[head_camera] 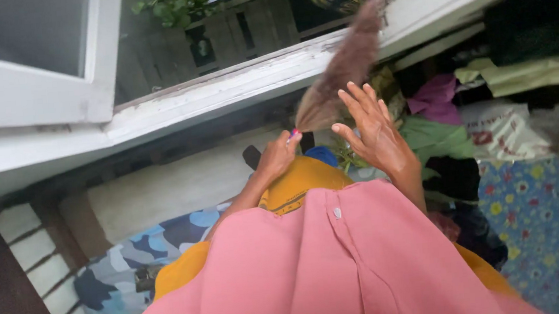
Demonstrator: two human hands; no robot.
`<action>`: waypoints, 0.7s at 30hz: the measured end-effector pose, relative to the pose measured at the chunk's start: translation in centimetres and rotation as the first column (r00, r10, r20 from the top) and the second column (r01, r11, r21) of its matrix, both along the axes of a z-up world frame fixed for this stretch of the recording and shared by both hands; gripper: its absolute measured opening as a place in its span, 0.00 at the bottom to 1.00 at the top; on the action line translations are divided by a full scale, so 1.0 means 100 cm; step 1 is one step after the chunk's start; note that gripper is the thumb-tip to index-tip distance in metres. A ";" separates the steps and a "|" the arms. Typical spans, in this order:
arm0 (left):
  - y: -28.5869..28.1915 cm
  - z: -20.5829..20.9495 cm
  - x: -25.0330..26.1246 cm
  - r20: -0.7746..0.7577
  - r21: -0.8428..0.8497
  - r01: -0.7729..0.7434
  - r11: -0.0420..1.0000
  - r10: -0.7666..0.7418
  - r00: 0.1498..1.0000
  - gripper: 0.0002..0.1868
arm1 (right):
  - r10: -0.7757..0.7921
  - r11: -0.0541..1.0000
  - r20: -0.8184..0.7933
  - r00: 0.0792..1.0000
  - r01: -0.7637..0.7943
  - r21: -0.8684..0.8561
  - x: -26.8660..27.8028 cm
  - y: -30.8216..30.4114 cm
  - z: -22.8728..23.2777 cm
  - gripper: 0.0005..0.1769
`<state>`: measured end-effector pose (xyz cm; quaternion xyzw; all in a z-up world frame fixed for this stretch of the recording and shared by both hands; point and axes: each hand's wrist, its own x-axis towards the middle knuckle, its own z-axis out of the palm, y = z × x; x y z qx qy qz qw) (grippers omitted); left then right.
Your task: The person uses a feather duster to sweep dust from a white window sill and frame. They repeatedly brush along the sill and vertical edges while holding the window frame with the other hand.
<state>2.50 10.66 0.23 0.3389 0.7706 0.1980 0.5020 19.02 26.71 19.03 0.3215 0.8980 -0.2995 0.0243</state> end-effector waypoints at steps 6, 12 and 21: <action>-0.004 -0.073 -0.036 -0.039 0.015 -0.218 0.976 0.218 0.975 0.25 | -0.119 0.993 0.001 0.993 0.119 -0.001 0.032 -0.005 -0.007 0.36; 0.007 -0.045 -0.025 -0.081 0.125 -0.229 0.965 0.240 0.967 0.27 | -0.198 0.979 -0.004 0.980 0.198 0.045 0.045 -0.014 -0.007 0.37; 0.061 -0.016 -0.059 -0.051 0.079 -0.252 0.964 0.256 0.965 0.33 | -0.254 0.966 -0.001 0.967 0.254 0.044 0.058 -0.016 0.004 0.37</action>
